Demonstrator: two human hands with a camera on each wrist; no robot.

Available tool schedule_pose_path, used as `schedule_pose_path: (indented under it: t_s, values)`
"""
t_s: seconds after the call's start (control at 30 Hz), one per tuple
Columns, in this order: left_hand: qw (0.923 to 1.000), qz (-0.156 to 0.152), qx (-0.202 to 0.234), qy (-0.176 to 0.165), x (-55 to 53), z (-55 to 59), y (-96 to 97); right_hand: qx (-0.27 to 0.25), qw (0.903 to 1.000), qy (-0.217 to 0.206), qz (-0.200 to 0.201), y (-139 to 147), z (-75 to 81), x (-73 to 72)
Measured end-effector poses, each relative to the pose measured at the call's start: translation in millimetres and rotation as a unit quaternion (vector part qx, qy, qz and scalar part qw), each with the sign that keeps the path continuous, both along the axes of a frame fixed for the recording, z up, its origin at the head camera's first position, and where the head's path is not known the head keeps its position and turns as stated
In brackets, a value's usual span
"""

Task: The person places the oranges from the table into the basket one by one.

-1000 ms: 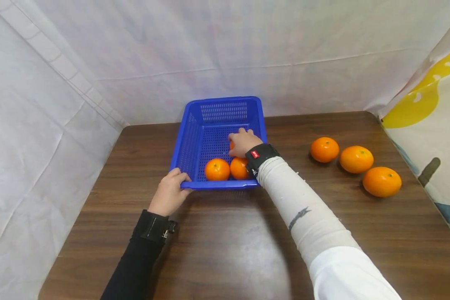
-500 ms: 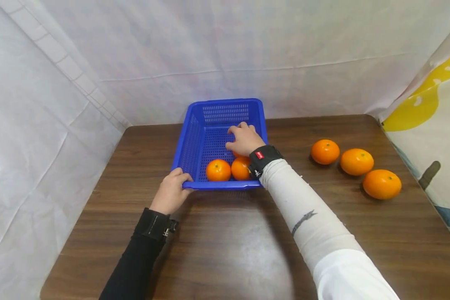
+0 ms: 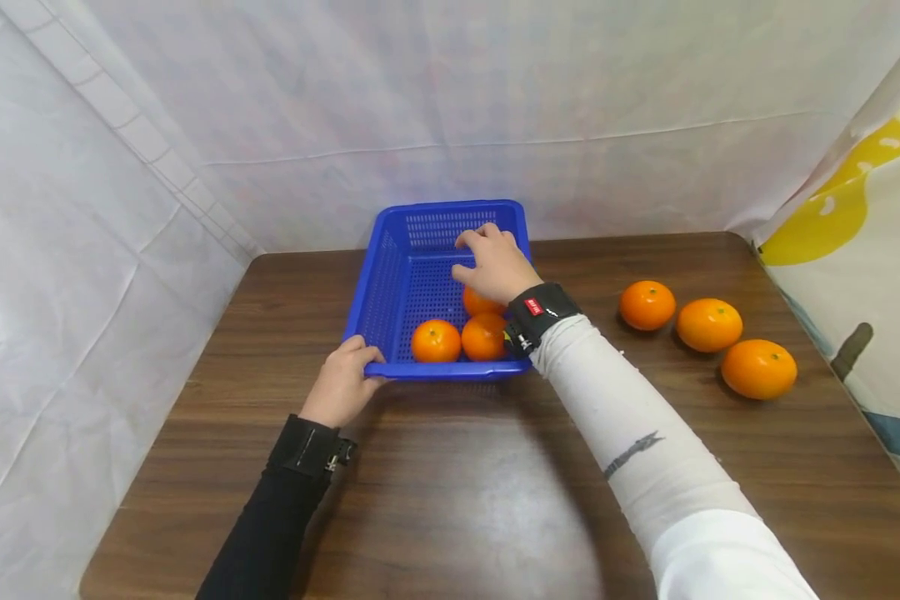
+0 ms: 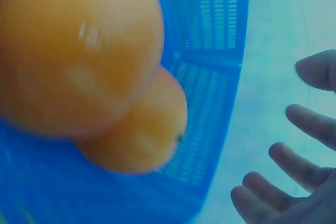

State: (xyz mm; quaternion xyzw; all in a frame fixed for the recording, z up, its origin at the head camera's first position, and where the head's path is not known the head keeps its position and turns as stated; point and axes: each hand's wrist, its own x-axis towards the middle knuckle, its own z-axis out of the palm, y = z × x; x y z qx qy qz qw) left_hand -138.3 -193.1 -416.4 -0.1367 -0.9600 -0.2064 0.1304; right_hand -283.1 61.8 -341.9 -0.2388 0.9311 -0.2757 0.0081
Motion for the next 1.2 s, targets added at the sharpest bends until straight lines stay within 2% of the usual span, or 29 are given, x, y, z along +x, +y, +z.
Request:
schedule_pose_path:
  t_s: [0.23, 0.53, 0.77, 0.97, 1.2]
  values:
    - [0.9999, -0.004, -0.005, 0.012, -2.3, -1.0, -0.5, -0.006, 0.9999, 0.008, -0.003, 15, 10.7, 6.2]
    - [0.9998, -0.004, 0.008, 0.015, -0.8, 0.2, -5.9, -0.013, 0.9996, 0.022, -0.012, 28, 16.2, 15.7]
    - [0.9999, 0.003, 0.014, 0.007, 1.8, 2.0, -9.3, 0.006, 0.9986, 0.044, -0.029, 43, 9.2, 19.0]
    - [0.9999, 0.006, 0.014, 0.000, 3.4, 2.7, -11.4, 0.016, 0.9976, 0.042, -0.053, 62, 0.7, 20.2]
    - [0.9999, 0.006, 0.010, 0.007, 3.7, 2.3, -14.2, 0.025, 0.9963, 0.025, -0.079, 83, -7.3, 23.2]
